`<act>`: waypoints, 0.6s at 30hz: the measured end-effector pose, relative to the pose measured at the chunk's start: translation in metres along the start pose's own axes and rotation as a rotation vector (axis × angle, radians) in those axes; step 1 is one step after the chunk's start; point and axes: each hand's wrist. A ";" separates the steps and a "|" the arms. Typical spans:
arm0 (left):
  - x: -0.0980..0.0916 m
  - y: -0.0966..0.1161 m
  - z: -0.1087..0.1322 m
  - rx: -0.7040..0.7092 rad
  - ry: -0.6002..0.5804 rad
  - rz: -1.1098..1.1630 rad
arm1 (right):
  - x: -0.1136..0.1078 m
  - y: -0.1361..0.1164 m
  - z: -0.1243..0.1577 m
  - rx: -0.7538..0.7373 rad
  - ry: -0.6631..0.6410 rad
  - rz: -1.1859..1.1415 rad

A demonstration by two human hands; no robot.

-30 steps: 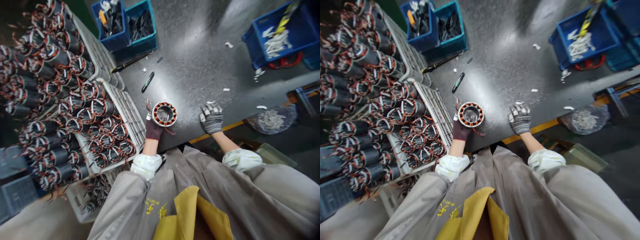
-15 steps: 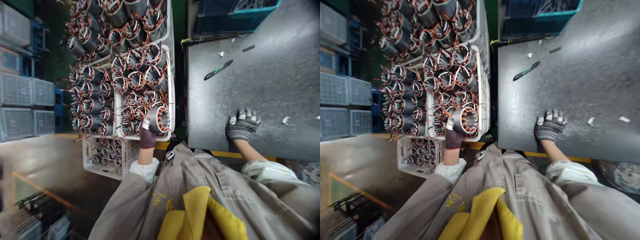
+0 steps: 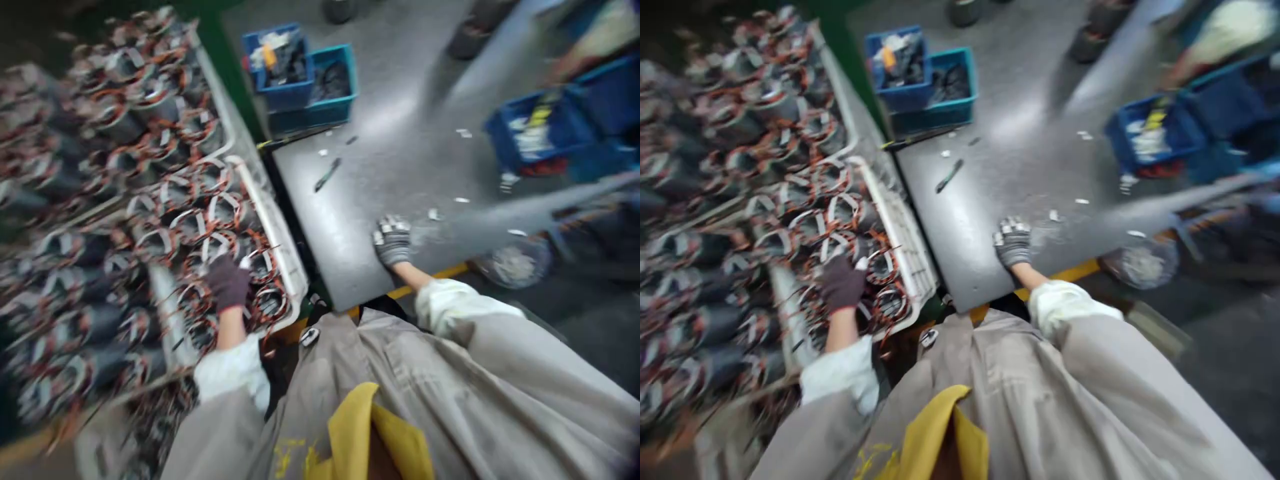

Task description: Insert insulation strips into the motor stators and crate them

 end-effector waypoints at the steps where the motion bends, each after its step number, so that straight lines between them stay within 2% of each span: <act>1: 0.002 0.006 0.007 -0.021 0.110 0.080 | 0.000 -0.003 -0.005 -0.007 -0.014 -0.024; 2: 0.008 0.017 0.014 -0.018 0.184 0.179 | 0.001 -0.005 -0.011 -0.008 -0.037 -0.039; 4: 0.026 0.056 0.029 0.020 0.221 0.354 | 0.006 -0.003 -0.017 -0.048 -0.092 -0.088; 5: 0.037 0.083 0.039 0.021 0.208 0.406 | 0.008 0.003 -0.015 -0.133 -0.125 -0.139; 7: 0.060 0.145 0.059 -0.041 0.165 0.432 | 0.008 0.026 0.001 -0.400 -0.172 -0.258; 9: 0.082 0.212 0.078 -0.142 0.137 0.409 | 0.000 0.072 0.027 -0.706 -0.171 -0.362; 11: 0.101 0.280 0.097 -0.195 0.111 0.384 | -0.016 0.142 0.048 -0.896 -0.116 -0.404; 12: 0.109 0.315 0.106 -0.192 0.090 0.373 | -0.027 0.182 0.053 -0.890 -0.058 -0.389; 14: 0.123 0.389 0.122 -0.101 0.019 0.378 | -0.052 0.263 0.046 -0.701 -0.007 -0.282; 16: 0.134 0.468 0.131 0.080 -0.074 0.436 | -0.077 0.328 0.016 -0.511 -0.074 -0.157; 18: 0.142 0.547 0.128 0.266 -0.149 0.518 | -0.098 0.364 -0.034 -0.382 -0.159 -0.070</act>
Point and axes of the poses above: each hand's wrist, its own z-axis away from the middle knuckle, its own x-axis out of the palm, y = z × x, and after that the axes turned 7 degrees about y, right-handed
